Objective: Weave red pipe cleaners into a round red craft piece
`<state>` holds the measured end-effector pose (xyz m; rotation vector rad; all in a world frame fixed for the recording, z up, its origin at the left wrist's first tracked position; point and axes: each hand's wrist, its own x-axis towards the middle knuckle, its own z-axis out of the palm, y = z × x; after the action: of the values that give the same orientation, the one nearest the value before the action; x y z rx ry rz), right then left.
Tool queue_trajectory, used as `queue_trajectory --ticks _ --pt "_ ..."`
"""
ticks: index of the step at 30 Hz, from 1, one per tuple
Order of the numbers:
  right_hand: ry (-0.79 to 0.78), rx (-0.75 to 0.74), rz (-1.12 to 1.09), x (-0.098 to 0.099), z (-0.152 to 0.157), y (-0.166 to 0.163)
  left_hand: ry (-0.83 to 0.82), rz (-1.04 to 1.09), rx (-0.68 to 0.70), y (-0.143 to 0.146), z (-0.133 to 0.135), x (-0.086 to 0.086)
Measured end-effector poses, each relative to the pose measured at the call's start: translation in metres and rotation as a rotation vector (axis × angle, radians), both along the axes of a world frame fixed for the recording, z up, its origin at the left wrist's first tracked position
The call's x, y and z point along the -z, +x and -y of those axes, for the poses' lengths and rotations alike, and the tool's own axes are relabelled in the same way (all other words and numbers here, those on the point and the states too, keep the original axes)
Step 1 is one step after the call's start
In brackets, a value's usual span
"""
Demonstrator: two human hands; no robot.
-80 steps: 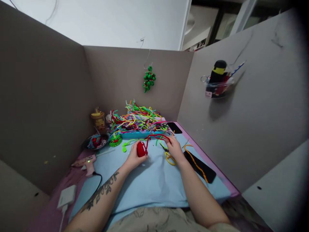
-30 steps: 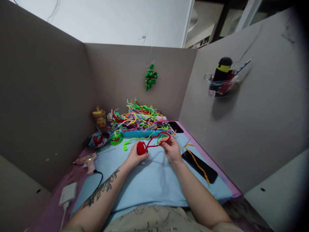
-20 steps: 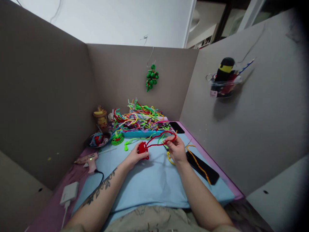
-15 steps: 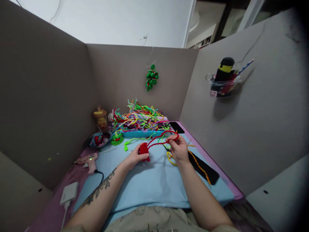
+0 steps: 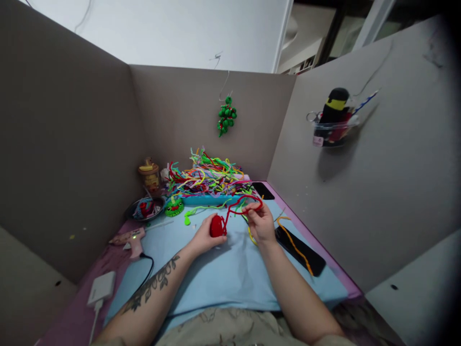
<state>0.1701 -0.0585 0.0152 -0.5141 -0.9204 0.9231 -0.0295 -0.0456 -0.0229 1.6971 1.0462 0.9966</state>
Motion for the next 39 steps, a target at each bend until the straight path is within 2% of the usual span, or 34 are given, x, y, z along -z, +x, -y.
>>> queue_trajectory --ticks 3,6,15,21,30,39 --pt "-0.012 -0.078 -0.01 -0.002 0.004 0.001 0.038 -0.009 -0.188 -0.001 -0.01 0.008" --pt "0.001 -0.152 0.005 -0.002 0.006 0.002 -0.013 0.05 -0.233 -0.004 -0.017 0.011" --pt "0.051 -0.094 0.054 -0.004 0.007 0.002 -0.09 0.133 -0.166 -0.003 -0.012 0.004" --pt "0.058 -0.057 0.09 -0.006 0.009 -0.004 -0.286 0.154 -0.038 -0.004 -0.007 -0.001" --pt "0.102 -0.04 0.124 -0.01 0.013 -0.009 -0.344 0.193 0.007 -0.005 -0.004 -0.005" --pt "0.125 -0.084 0.175 -0.006 0.011 -0.01 -0.35 0.195 0.03 -0.004 -0.001 -0.008"
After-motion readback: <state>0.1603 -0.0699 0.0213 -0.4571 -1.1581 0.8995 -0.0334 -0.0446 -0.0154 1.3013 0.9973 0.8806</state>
